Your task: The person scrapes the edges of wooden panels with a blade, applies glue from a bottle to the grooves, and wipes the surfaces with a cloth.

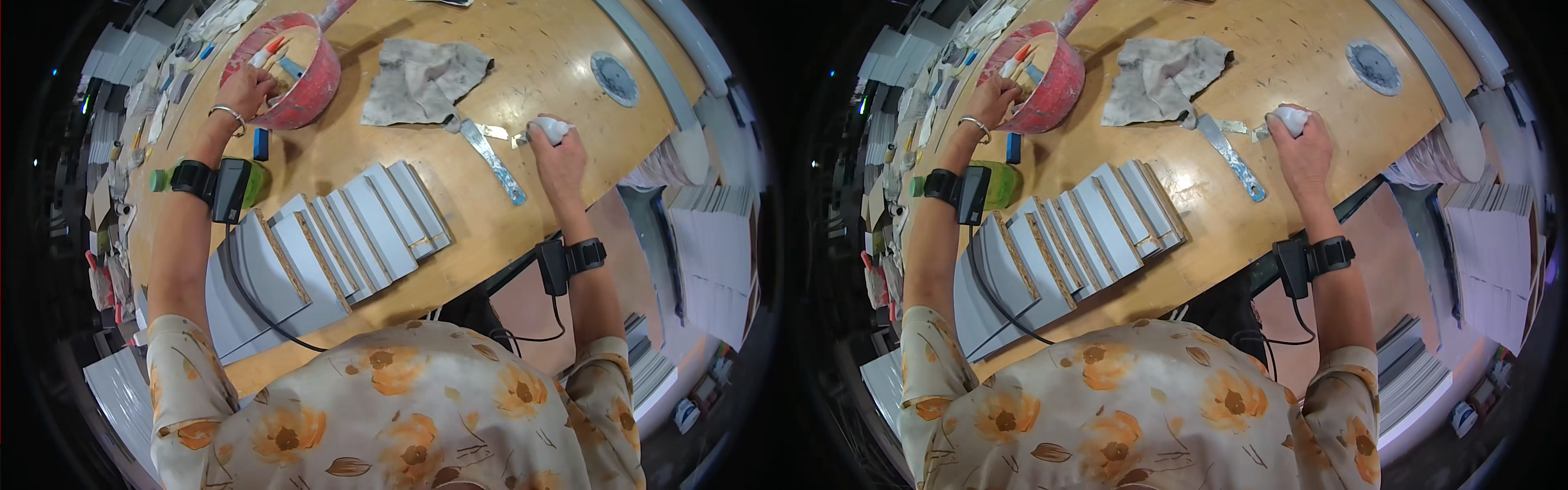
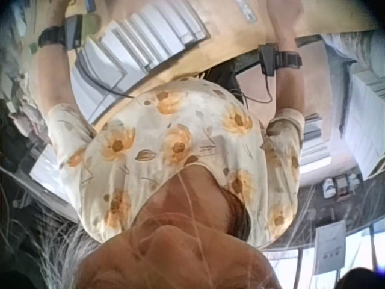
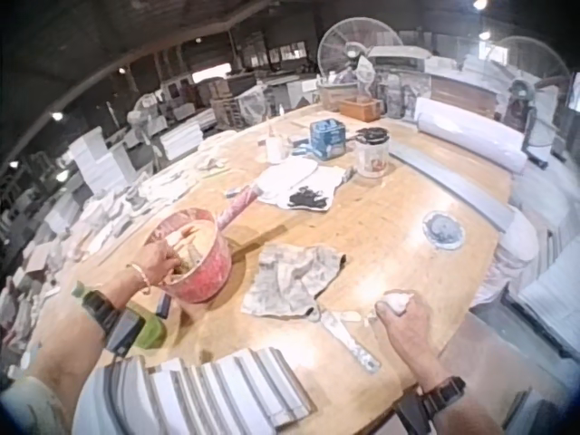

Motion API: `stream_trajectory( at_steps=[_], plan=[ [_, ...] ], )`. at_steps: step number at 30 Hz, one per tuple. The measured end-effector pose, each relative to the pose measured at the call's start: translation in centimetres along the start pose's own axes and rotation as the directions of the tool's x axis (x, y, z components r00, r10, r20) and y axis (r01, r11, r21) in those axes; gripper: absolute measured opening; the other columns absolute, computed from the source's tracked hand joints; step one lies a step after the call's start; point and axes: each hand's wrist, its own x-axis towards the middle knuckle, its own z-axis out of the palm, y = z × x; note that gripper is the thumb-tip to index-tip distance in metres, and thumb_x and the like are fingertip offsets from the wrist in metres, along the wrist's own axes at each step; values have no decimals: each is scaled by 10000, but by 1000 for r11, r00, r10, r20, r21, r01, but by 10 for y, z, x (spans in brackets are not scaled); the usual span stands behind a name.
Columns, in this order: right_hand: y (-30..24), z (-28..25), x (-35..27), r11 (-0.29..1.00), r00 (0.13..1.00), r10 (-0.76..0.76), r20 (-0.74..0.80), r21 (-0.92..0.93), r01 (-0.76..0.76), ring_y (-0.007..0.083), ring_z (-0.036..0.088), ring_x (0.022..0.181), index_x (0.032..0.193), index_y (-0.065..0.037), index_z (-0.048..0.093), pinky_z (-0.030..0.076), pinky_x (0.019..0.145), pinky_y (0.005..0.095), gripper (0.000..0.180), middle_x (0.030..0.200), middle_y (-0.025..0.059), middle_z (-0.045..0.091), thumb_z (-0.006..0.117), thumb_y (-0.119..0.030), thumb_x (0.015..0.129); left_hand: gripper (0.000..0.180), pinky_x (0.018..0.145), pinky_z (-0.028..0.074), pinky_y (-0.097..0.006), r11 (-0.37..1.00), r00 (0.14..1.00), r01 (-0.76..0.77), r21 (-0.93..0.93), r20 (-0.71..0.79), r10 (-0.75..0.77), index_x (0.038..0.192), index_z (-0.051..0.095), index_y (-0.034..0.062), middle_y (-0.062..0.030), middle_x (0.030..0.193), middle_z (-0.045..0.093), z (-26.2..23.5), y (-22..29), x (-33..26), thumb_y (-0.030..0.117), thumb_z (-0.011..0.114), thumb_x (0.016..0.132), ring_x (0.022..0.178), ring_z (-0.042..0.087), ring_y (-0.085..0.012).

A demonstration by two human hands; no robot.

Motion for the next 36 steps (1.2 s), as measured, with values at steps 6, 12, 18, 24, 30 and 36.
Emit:
stream_trajectory(
  at_steps=[6,12,18,24,30,36],
  plan=[
    [-1,2,-1,998,999,-43,9,-48,44,256,603,804,904,-49,653,469,736,338,281,860,99,617,705,-275,746,210,691,482,-384,991,995,-22,134,98,9,834,701,62,-162,796,645,-1,-3,6,238,612,764,749,632,-292],
    [5,0,1,995,999,-45,7,-86,46,259,597,818,926,-61,648,470,742,339,309,880,97,611,699,-310,750,203,731,475,-398,984,995,-1,177,98,-17,830,702,67,-184,847,636,-1,11,12,233,597,775,805,623,-307],
    [6,1,1,993,997,-56,61,-103,62,257,597,830,925,-53,636,468,746,341,317,887,100,618,679,-326,770,262,827,443,-398,993,996,29,111,-83,-20,899,675,29,-198,987,613,7,-27,9,260,575,825,935,580,-344],
    [-16,-27,-24,981,947,156,281,64,-181,254,605,831,1023,-23,599,468,742,339,391,908,130,639,672,-329,790,255,801,451,-374,999,987,52,-1,-154,-52,912,657,16,-186,948,620,-4,3,-5,253,596,841,900,585,-326],
    [-76,-64,-82,985,835,86,543,82,-155,214,611,814,1086,-36,585,475,737,304,332,941,129,640,674,-170,795,102,693,454,-308,758,949,-316,-570,-168,268,846,628,3,-94,826,599,-10,136,-71,99,638,815,772,576,-220],
    [-88,-68,-105,959,757,18,653,203,-198,185,619,793,1034,-59,627,484,708,277,309,928,97,647,717,-106,742,89,685,426,-273,623,819,-358,-695,87,567,814,591,30,-28,779,540,-5,196,-99,98,645,831,747,512,-157]
  ],
)
